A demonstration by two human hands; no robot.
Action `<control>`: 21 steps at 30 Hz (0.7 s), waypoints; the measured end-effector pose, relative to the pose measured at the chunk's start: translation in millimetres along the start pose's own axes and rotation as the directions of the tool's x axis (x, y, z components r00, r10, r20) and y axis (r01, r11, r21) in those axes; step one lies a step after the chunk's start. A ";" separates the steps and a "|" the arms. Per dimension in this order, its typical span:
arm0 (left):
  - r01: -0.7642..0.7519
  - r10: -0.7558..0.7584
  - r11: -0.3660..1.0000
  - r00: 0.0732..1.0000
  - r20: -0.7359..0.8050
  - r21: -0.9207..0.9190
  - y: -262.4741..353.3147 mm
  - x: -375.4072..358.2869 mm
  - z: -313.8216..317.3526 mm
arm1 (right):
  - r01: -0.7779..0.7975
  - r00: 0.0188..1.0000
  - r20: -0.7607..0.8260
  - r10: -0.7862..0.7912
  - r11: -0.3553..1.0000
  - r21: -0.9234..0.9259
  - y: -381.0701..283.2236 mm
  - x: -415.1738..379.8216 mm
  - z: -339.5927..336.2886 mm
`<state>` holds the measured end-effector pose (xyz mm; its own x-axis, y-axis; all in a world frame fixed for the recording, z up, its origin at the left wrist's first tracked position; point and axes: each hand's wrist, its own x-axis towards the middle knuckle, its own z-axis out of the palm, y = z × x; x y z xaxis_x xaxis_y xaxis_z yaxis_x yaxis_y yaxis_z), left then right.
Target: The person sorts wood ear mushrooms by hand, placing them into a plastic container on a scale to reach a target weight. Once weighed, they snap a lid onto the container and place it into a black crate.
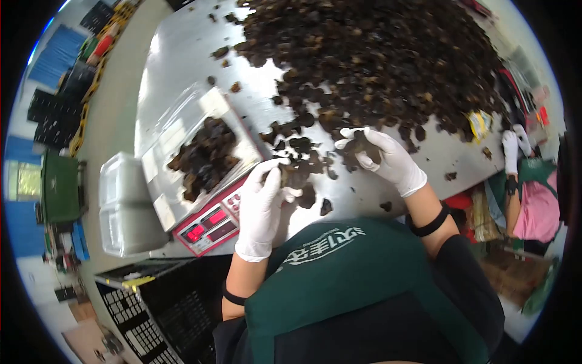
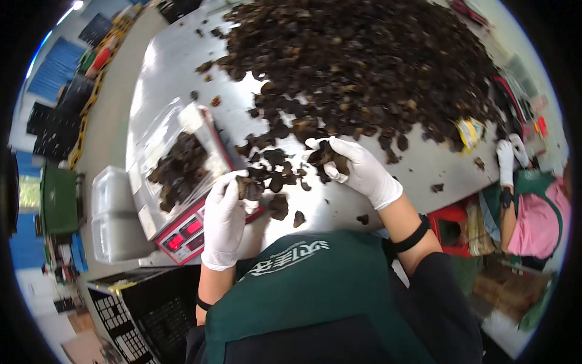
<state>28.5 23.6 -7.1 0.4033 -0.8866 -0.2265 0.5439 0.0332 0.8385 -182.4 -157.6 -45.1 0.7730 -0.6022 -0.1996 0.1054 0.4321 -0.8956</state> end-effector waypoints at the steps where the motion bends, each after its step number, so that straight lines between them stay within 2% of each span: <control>1: -0.029 0.031 0.997 0.999 -0.026 0.068 4.5 -3.6 -3.5 | -0.031 0.999 0.027 0.030 0.999 0.009 -4.2 6.8 8.0; 2: -0.057 0.064 0.989 0.997 -0.049 0.136 9.4 -7.0 -7.4 | -0.060 0.997 0.053 0.059 0.998 0.015 -9.3 14.5 17.6; 4: -0.085 0.101 0.973 0.993 -0.064 0.217 26.9 -19.1 -13.4 | 0.012 0.996 0.088 -0.008 0.999 -0.042 -25.8 34.7 50.7; 7: -0.312 0.403 0.847 0.905 -0.137 0.431 56.4 -30.8 -29.1 | 0.121 0.985 0.151 -0.086 0.963 -0.242 -50.7 68.8 99.9; 8: -0.439 0.554 0.764 0.822 -0.132 0.472 66.5 -30.7 -37.5 | 0.187 0.972 0.191 -0.133 0.935 -0.301 -61.9 75.8 123.9; 10: -0.429 0.807 0.486 0.555 -0.202 0.761 82.6 -21.4 -57.4 | 0.362 0.921 0.288 -0.261 0.848 -0.387 -57.7 98.0 159.5; 11: -0.430 0.820 0.470 0.537 -0.201 0.770 88.0 -18.6 -67.9 | 0.580 0.813 0.388 -0.434 0.655 -0.484 -53.7 105.2 175.3; 12: -0.434 0.832 0.455 0.519 -0.198 0.778 92.0 -16.4 -75.4 | 0.745 0.660 0.503 -0.557 0.398 -0.536 -49.1 112.4 189.0; 13: -0.349 0.821 0.406 0.545 -0.170 0.844 94.1 -15.3 -77.1 | 0.780 0.613 0.584 -0.532 0.291 -0.554 -40.4 119.2 199.7; 14: -0.308 0.783 0.303 0.620 -0.052 0.902 92.7 -10.1 -85.8 | 0.807 0.569 0.658 -0.493 0.180 -0.563 -30.2 124.1 206.0; 16: -0.175 0.683 -0.049 0.712 0.161 0.983 84.9 -4.3 -87.3 | 0.715 0.649 0.689 -0.321 -0.052 -0.698 -13.5 123.0 210.9; 17: -0.219 0.673 0.007 0.722 0.158 0.976 74.7 -0.5 -92.9 | 0.689 0.695 0.661 -0.283 -0.003 -0.725 -7.5 124.1 210.8; 18: -0.203 0.677 0.010 0.722 0.143 0.979 70.7 -0.6 -95.4 | 0.685 0.698 0.657 -0.283 -0.003 -0.729 -9.7 125.5 208.8; 20: -0.226 0.654 0.194 0.755 0.046 0.955 69.6 -4.0 -96.8 | 0.734 0.621 0.678 -0.393 -0.014 -0.679 -18.8 124.8 199.7; 21: -0.217 0.650 0.202 0.759 0.036 0.955 70.1 -6.9 -94.4 | 0.739 0.615 0.672 -0.414 0.005 -0.673 -20.7 124.2 195.7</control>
<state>133.3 75.6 6.4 0.6335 -0.6680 0.3904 -0.6808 -0.2414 0.6915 33.9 -110.0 26.4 0.8516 -0.0982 0.5149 0.1505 -0.8951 -0.4197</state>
